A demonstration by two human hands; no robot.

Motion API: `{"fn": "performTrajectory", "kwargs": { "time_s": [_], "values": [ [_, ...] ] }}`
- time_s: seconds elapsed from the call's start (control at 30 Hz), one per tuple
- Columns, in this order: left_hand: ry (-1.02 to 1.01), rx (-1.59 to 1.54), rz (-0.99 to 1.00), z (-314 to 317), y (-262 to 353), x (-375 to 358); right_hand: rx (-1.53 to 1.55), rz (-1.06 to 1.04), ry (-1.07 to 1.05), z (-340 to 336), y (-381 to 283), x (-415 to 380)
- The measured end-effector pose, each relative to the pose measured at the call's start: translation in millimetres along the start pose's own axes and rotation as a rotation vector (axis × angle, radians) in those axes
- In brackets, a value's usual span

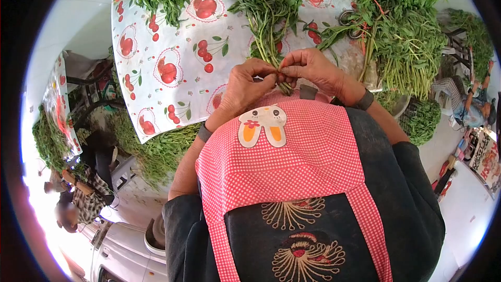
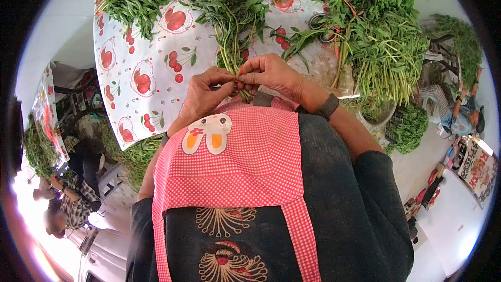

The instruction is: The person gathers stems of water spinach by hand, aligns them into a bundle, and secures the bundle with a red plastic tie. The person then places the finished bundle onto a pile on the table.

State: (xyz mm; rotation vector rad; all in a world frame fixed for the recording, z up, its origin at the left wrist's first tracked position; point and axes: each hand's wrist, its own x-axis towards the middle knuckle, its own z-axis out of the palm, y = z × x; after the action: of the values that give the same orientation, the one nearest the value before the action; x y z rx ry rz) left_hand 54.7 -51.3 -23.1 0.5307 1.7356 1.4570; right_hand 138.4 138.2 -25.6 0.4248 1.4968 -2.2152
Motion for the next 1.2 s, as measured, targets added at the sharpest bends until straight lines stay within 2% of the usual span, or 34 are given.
{"fn": "performTrajectory", "kwargs": {
  "time_s": [0.43,0.57,0.63,0.7,0.93,1.13,1.2],
  "values": [
    [-0.014,0.091,0.018,-1,-1,1,-0.004,0.015,0.030,0,4,2],
    [-0.002,0.083,0.028,-1,-3,1,-0.054,-0.107,0.080,3,8,1],
    [0.036,0.049,-0.068,0,-2,1,-0.074,-0.160,0.103,11,3,-4],
    [0.033,0.069,-0.073,0,-2,1,-0.429,-0.224,0.150,20,-6,-12],
    [0.019,0.016,-0.070,2,-11,2,-0.528,-0.243,0.262,27,-4,-15],
    [-0.002,0.068,-0.016,3,-18,3,-0.800,-0.302,0.324,25,0,-13],
    [-0.005,0.097,-0.021,3,-16,2,-0.842,-0.402,0.348,23,1,-12]
  ]
}}
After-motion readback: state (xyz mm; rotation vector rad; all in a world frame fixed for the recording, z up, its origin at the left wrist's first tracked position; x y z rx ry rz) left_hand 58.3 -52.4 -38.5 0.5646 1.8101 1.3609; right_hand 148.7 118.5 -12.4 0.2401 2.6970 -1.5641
